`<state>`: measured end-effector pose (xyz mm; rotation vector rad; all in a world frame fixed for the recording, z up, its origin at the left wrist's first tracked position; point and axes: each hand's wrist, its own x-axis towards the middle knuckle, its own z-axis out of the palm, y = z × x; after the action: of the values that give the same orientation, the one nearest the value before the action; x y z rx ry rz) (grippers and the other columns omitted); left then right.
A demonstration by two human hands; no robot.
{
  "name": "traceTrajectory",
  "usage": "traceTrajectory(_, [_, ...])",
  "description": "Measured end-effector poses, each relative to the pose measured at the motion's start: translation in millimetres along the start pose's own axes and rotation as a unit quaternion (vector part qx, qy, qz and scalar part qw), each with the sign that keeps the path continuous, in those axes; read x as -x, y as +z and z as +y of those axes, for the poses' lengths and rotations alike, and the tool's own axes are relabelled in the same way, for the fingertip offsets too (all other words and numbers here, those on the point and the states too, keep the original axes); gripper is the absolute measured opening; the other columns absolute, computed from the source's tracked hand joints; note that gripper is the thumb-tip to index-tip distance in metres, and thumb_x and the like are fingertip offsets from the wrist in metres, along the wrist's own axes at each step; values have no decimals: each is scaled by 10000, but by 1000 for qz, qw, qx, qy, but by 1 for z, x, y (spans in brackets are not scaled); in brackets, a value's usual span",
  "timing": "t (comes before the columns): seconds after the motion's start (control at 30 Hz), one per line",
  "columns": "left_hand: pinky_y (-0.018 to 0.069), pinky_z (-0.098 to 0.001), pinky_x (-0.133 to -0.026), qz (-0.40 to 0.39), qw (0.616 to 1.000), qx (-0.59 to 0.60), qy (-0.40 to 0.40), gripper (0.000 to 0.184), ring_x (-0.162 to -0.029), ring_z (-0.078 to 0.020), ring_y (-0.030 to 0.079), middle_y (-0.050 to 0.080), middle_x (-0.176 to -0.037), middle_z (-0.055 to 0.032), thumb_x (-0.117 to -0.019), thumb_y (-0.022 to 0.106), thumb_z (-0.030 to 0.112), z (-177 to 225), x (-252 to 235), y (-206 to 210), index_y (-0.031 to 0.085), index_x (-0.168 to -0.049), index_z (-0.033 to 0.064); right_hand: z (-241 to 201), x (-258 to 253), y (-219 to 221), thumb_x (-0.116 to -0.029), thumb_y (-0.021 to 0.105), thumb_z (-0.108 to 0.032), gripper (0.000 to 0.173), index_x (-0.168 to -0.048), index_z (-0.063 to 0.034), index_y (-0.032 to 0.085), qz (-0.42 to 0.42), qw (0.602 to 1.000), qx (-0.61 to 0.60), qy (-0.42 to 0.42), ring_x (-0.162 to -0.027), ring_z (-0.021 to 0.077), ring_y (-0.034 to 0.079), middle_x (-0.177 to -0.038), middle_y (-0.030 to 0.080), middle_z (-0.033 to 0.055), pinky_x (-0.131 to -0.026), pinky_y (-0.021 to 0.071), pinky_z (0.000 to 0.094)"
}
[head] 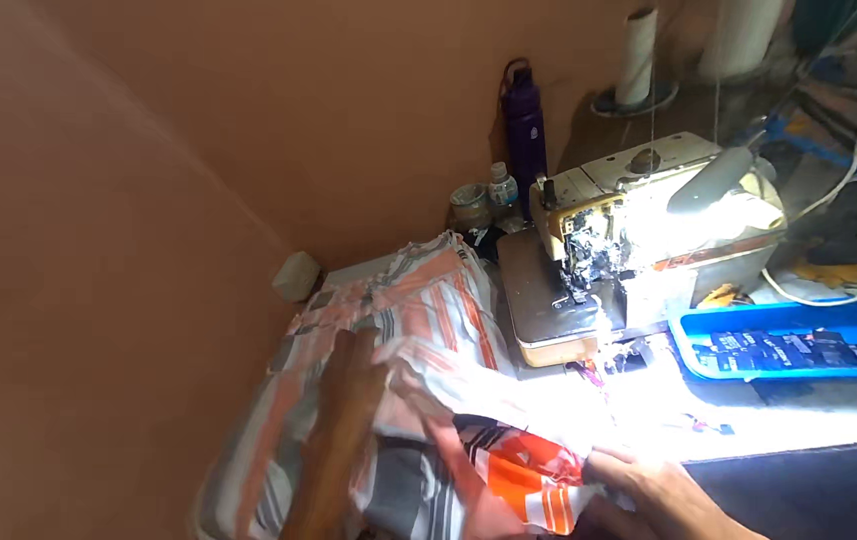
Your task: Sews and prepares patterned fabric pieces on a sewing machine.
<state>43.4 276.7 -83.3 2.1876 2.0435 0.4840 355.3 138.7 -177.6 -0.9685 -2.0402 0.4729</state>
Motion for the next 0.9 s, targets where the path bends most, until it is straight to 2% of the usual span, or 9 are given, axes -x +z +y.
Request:
traceTrajectory(0.07, [467, -676, -912, 40, 994, 5, 106, 333, -1117, -500, 608, 605, -1239, -320, -919, 663, 48, 1, 7, 26, 671, -1238, -47, 9, 7, 4, -878, 668, -201, 142, -865, -62, 698, 12, 1000, 12, 10, -581, 181, 627, -719, 650, 80, -495, 492, 304])
traceTrajectory(0.17, [493, -581, -898, 84, 961, 63, 257, 307, -1082, -385, 645, 690, -1152, -170, -835, 507, 32, 4, 20, 46, 766, -997, 60, 14, 10, 5, -884, 665, -204, 141, -882, -68, 700, 22, 1000, 1, 7, -603, 159, 627, -733, 654, 73, -516, 488, 276])
traceTrajectory(0.27, [495, -555, -943, 51, 951, 81, 295, 350, -1111, -372, 653, 695, -1190, -170, -908, 466, 60, 3, 18, 53, 776, -1070, 63, 16, 6, 5, -885, 660, -209, 139, -874, -74, 692, 14, 1000, 2, 0, -588, 150, 611, -716, 641, 66, -502, 469, 262])
traceTrajectory(0.5, [443, -615, -978, -211, 965, 1, 155, 247, -1134, -385, 640, 690, -1180, -197, -955, 621, 74, 23, 8, 43, 739, -1168, 31, 18, 9, 5, -887, 645, -234, 164, -859, -79, 693, 46, 999, 27, 3, -573, 141, 601, -688, 629, 55, -494, 462, 258])
traceTrajectory(0.6, [430, -637, -963, -196, 970, 1, 144, 233, -1109, -416, 626, 680, -1138, -215, -951, 647, 108, 19, 9, 51, 736, -1154, 36, 26, 15, 6, -920, 638, -256, 182, -881, -88, 692, 62, 998, 22, 9, -616, 125, 609, -712, 633, 51, -528, 471, 235])
traceTrajectory(0.7, [454, -601, -926, -131, 975, 84, 159, 175, -1054, -389, 630, 676, -1054, -215, -913, 687, 134, 9, 10, 62, 752, -1001, -3, 27, 14, 7, -905, 642, -242, 178, -883, -77, 704, 65, 998, 15, 14, -604, 128, 604, -707, 636, 57, -522, 466, 247])
traceTrajectory(0.8, [521, -395, -905, -61, 960, 208, 176, 196, -1027, -226, 642, 681, -1087, -170, -900, 636, 104, 2, 10, 60, 715, -999, -45, 25, 11, 5, -905, 633, -220, 164, -875, -71, 695, 66, 998, 7, 16, -594, 123, 586, -694, 624, 56, -524, 449, 238])
traceTrajectory(0.87, [541, -234, -863, -18, 928, 341, 148, 170, -980, -42, 650, 695, -1075, -30, -935, 532, 46, 11, 9, 35, 648, -1036, -26, 25, 7, 0, -918, 645, -208, 166, -883, -52, 691, 65, 997, -23, 14, -613, 109, 597, -714, 640, 70, -544, 462, 218])
traceTrajectory(0.9, [548, -178, -780, 12, 912, 392, 122, 147, -883, 27, 657, 707, -983, 72, -962, 474, 31, 20, 9, 15, 612, -1008, 55, 24, 3, -3, -926, 653, -207, 170, -897, -45, 693, 69, 997, -46, 12, -637, 89, 601, -732, 650, 72, -568, 467, 191])
